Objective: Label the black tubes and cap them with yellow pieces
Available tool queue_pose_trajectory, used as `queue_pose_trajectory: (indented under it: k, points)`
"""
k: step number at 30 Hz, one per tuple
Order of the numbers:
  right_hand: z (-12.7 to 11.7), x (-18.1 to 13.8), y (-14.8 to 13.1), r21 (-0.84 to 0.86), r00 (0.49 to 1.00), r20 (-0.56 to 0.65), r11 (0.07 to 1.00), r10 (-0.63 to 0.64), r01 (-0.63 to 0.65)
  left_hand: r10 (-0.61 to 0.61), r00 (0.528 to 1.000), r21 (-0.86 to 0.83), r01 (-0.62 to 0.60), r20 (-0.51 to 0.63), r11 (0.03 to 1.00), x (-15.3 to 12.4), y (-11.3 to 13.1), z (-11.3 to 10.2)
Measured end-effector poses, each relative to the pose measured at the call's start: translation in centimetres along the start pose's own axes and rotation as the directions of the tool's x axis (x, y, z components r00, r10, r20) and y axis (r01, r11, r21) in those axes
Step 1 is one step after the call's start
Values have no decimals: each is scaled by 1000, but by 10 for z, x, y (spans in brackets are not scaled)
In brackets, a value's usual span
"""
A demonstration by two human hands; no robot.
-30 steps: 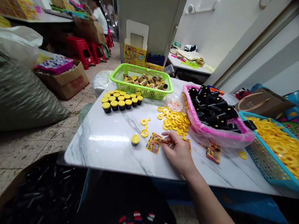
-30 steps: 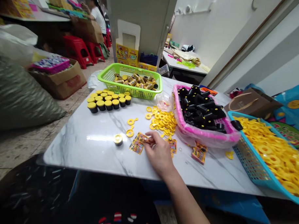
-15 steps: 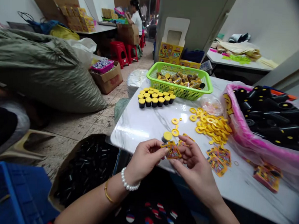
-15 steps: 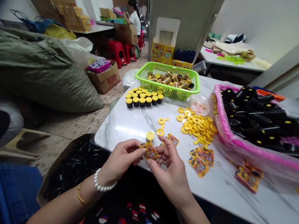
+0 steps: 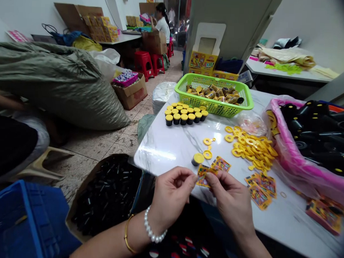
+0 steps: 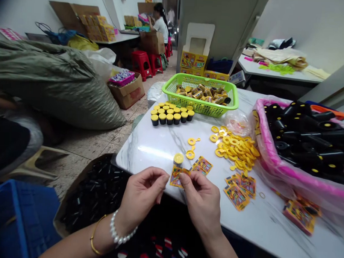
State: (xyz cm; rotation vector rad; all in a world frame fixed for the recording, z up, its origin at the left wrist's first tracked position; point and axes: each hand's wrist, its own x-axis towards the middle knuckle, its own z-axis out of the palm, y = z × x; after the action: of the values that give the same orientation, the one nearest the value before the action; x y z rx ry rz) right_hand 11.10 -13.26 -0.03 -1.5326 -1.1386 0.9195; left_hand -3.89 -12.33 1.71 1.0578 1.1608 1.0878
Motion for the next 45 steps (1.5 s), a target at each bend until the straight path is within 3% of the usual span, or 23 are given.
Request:
queue_pose_trajectory:
  k: [9,16,19,23,28,34,39,45]
  points:
    - [1,-9,9,-50,995,-60,996,-78,75,-38,999,-63,37,-23,997,-2,-3,6]
    - [3,-10,13,-88,973,-68,973,-218,212,58,996,21,-57,-67,998,-1,0,4]
    - [4,-10,13,-68,973,-40,972,-226,223,69,997,29,-68,-45,997,2,-1,3]
    - [5,-11,14,-17,983,-34,983,-182,181,11,993,-83,-21,-121,996,5,-4,2]
    - [8,-11,14,26,984,-17,984,-178,179,82,995,29,-80,-62,996,4,-7,0]
    - [7,-5,10,75,986,57,986,-156,152,237,966,129,-224,-101,966,6,-12,-5]
    - [8,-1,9,-29,959,-10,959,-283,283,287,951,160,-268,-114,950,5,-14,-4]
    - [13,-5,10,-103,929,26,923,-370,371,264,957,151,-245,-124,958,4,-12,-3]
